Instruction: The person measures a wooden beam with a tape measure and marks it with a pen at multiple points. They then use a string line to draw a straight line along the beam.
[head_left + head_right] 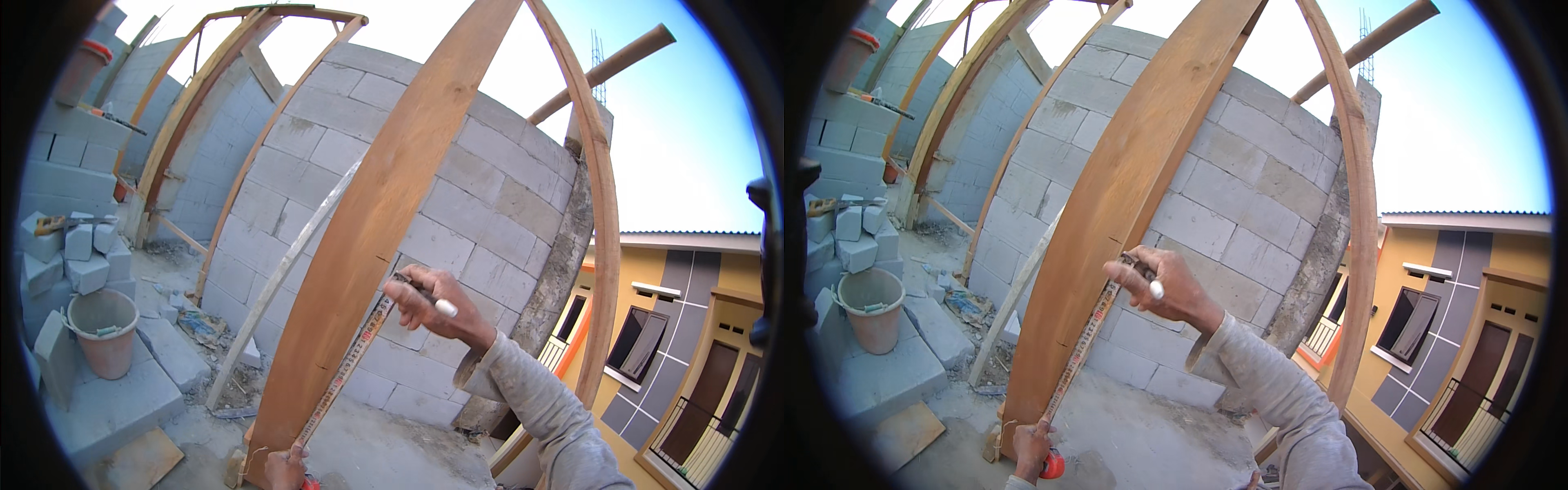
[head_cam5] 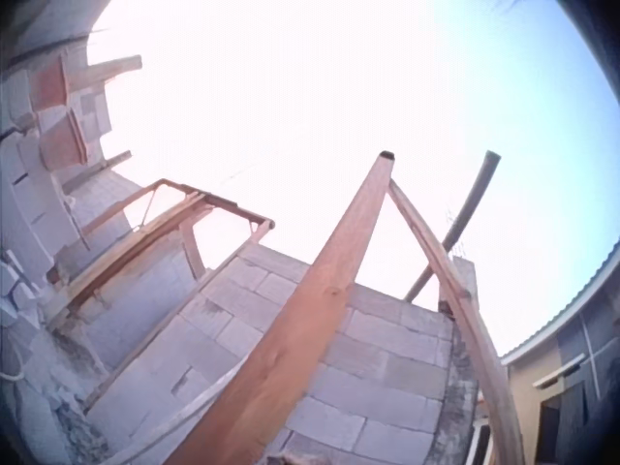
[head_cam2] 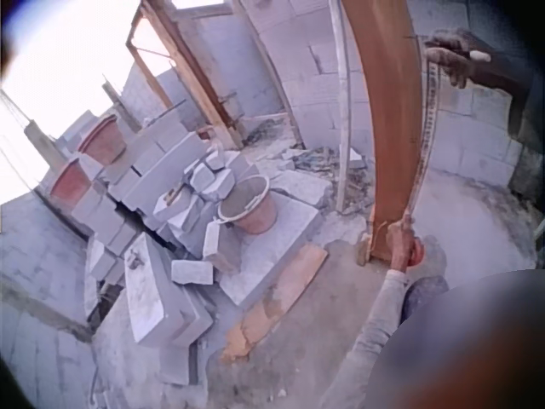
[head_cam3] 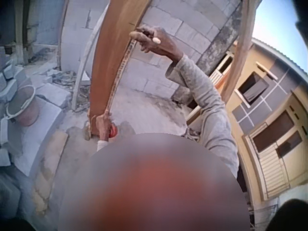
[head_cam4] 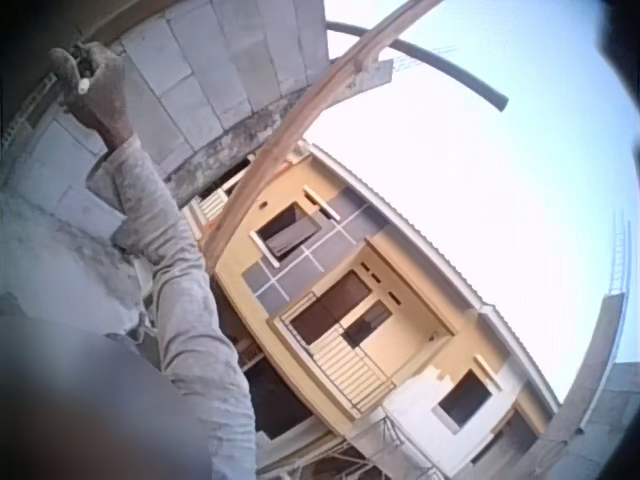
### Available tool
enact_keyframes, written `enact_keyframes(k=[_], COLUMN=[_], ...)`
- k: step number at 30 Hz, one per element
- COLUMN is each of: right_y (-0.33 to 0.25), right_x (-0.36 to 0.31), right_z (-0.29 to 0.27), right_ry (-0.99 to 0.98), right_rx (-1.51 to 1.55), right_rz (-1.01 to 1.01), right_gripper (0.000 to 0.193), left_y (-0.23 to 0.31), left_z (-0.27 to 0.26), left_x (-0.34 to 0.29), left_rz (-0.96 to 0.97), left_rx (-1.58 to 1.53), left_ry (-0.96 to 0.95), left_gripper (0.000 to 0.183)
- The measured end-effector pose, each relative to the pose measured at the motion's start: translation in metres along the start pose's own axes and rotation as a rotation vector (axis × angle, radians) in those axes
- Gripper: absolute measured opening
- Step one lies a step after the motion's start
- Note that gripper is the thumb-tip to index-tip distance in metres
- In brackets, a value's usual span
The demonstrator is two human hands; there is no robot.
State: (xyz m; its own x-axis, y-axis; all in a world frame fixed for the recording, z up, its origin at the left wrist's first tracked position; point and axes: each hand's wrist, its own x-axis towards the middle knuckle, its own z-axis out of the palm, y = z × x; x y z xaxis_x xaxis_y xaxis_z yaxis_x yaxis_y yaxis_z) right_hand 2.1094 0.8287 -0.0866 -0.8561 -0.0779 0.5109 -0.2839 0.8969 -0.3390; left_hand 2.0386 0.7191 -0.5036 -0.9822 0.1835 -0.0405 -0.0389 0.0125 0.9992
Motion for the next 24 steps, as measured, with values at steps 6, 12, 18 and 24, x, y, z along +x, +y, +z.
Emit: enact_keyframes(k=[6,12,18,24], right_y=[-0.004,-0.026,-0.074,-0.089], right_x=[-0.006,0.034,0.092,0.109], right_z=[0.002,-0.061,-0.141,-0.153], right_ry=[-0.045,0.292,0.562,0.53], right_rx=[0.079,0.065,0.031,-0.244], right_rz=[0.041,-0.068,-0.094,-0.072], right_gripper=[0.04,0.052,0.045,0.055], left_y=[0.005,0.077,0.197,0.273], left_z=[-0.002,-0.006,0.006,0.017], left_x=[-0.005,-0.015,-0.012,-0.005], left_rz=[0.054,0.272,0.556,0.684], left_rx=[0.018,-0.105,-0.314,-0.445], left_ry=[-0.001,-0.076,-0.104,-0.073], left_gripper=[0.047,0.05,0.051,0.052])
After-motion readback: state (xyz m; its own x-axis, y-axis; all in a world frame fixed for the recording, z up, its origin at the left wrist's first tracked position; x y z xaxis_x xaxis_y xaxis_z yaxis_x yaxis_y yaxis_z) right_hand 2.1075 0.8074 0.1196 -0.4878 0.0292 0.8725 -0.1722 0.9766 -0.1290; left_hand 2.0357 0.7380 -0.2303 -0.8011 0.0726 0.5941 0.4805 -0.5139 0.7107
